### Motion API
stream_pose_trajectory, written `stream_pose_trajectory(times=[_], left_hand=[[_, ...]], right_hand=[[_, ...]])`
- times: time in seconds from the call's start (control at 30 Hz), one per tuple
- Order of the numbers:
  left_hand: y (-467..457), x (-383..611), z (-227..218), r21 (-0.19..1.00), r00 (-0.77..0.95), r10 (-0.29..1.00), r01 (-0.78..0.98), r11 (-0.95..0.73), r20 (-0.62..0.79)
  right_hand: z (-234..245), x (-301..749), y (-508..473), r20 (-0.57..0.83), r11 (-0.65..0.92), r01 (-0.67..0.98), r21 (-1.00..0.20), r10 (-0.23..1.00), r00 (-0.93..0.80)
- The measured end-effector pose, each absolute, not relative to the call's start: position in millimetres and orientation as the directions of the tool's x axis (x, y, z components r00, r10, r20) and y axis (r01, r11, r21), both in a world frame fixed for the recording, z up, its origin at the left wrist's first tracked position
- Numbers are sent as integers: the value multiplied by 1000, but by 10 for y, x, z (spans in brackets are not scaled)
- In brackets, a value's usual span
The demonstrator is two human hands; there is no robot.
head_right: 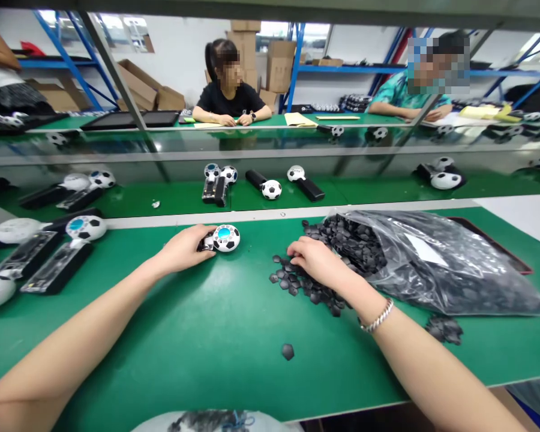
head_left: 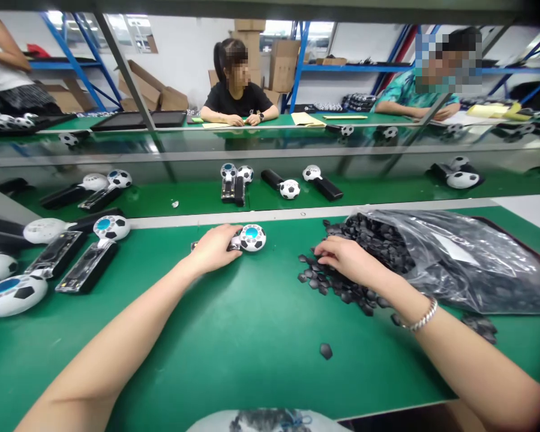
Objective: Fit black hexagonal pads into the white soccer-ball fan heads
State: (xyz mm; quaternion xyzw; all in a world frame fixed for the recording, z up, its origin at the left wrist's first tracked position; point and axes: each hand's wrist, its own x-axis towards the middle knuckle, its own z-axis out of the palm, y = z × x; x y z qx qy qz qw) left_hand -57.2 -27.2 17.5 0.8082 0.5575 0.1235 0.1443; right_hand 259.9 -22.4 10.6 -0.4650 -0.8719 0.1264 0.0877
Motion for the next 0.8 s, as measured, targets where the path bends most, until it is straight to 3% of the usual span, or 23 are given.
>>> stream_pose_trajectory(times=[0.13, 0.27, 0.33, 0.47, 0.53, 0.7, 0.8], left_hand=[[-422, -586, 277, 447, 369, 923, 848, -285, -111], [-542, -553, 355, 451, 378, 885, 862, -230, -272], [-602, -485, 350, 350, 334, 913, 905, -241, -234], [-704, -315, 312, 145, 293, 956, 946, -290, 1], [-732, -286, 319, 179, 338, 941, 926, -332, -2], [-752, -335, 324, 406, 452, 881, 838, -365, -140], [-748, -290, 250, 391, 436, 891, 848, -359, -129]], right_hand=[[102, 2416, -228, 1, 570, 734, -369, 791, -612], [64, 2343, -221, -44, 553, 774, -308, 805, -592], [40, 2358, -213, -43, 537, 802, -261, 824, -565], [21, 2396, -214, 2, 513, 830, -216, 851, -525], [25, 2404, -218, 46, 538, 808, -239, 838, -544], [39, 2459, -209, 49, 546, 792, -274, 830, -556], [44, 2507, -213, -1, 516, 818, -254, 846, -533]])
